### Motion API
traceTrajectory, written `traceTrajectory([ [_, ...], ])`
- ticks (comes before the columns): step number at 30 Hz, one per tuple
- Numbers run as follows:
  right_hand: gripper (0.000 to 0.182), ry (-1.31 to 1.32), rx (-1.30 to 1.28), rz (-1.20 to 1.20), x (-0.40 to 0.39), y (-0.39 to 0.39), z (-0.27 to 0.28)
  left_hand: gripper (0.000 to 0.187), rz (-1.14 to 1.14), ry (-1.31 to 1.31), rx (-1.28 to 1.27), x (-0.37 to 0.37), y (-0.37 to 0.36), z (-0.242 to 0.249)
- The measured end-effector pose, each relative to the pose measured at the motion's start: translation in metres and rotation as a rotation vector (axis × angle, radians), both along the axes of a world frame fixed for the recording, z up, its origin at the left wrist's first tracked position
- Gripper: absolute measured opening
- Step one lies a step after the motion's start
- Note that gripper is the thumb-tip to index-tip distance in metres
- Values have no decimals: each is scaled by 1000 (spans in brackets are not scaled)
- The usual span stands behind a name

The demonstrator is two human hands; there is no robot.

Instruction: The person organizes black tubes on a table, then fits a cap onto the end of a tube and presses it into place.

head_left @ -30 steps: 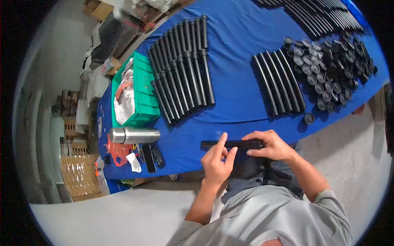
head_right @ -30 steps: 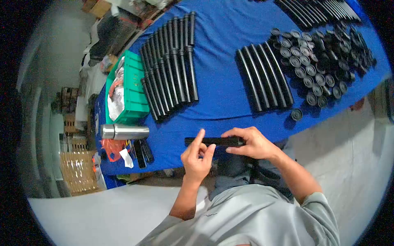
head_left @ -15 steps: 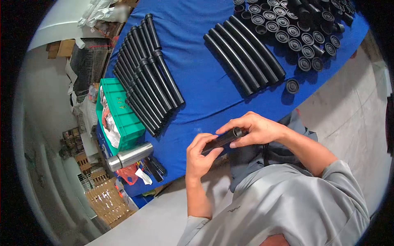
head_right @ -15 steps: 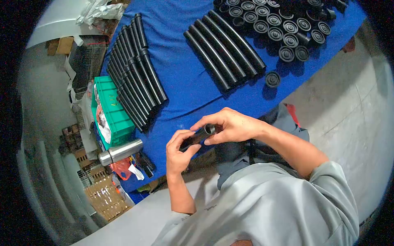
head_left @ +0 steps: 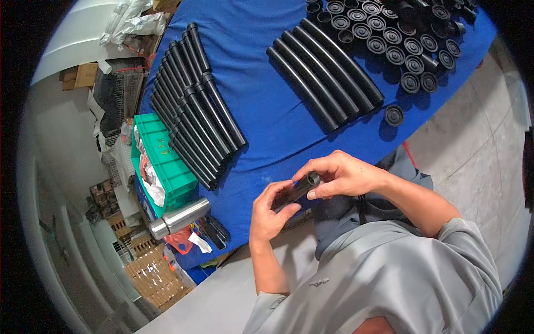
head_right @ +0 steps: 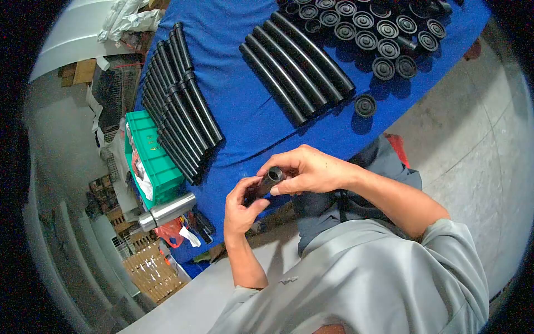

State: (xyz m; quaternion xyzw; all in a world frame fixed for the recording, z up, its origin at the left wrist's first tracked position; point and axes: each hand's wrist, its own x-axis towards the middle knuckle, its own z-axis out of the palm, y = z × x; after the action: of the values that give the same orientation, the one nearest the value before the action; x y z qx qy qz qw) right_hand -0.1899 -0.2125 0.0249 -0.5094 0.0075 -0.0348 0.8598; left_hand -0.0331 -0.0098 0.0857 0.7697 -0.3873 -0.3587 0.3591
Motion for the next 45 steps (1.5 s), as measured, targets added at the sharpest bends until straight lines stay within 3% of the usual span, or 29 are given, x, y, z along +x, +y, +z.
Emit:
traceTrajectory([
  [3,49,-7,35,-15,2,5,-6,40,-87,-151,40,1,1,3],
  [6,60,-109,-115,-99,5,10,-10,39,215,96,-195,-8,15,-5],
  [7,64,-166,-238,-151,6,10,-11,39,332,280,-383,-14,17,-5],
  [10,76,-280,-515,-215,11,10,-7,33,506,560,-645,-16,13,1],
  [13,73,-62,-262,-36,6,4,9,29,669,818,-679,-19,19,-10],
  [16,54,-102,-335,-101,5,7,2,37,871,871,-485,-30,27,-26],
  [18,43,-123,-438,-162,4,10,-3,39,818,942,-367,-30,34,-28],
  [20,41,-84,-353,-148,3,9,-1,36,839,904,-203,-36,35,-25],
  [23,37,-21,-327,-126,2,7,2,24,658,307,-152,-42,45,-24],
  [24,36,1,-335,-122,2,7,4,15,640,180,-315,-43,41,-20],
  [27,36,100,-362,-85,1,4,9,34,197,-816,-339,-27,4,2],
  [30,39,50,-266,-115,2,10,0,39,99,-740,-221,-23,-11,-3],
  [34,42,-39,-203,-117,1,10,-3,32,76,-399,-45,-12,-6,0],
  [38,47,-56,-192,-60,0,6,-3,35,-125,-260,10,-3,-6,21],
  [45,43,-101,-136,-33,0,2,-7,35,-156,3,68,10,10,17],
])
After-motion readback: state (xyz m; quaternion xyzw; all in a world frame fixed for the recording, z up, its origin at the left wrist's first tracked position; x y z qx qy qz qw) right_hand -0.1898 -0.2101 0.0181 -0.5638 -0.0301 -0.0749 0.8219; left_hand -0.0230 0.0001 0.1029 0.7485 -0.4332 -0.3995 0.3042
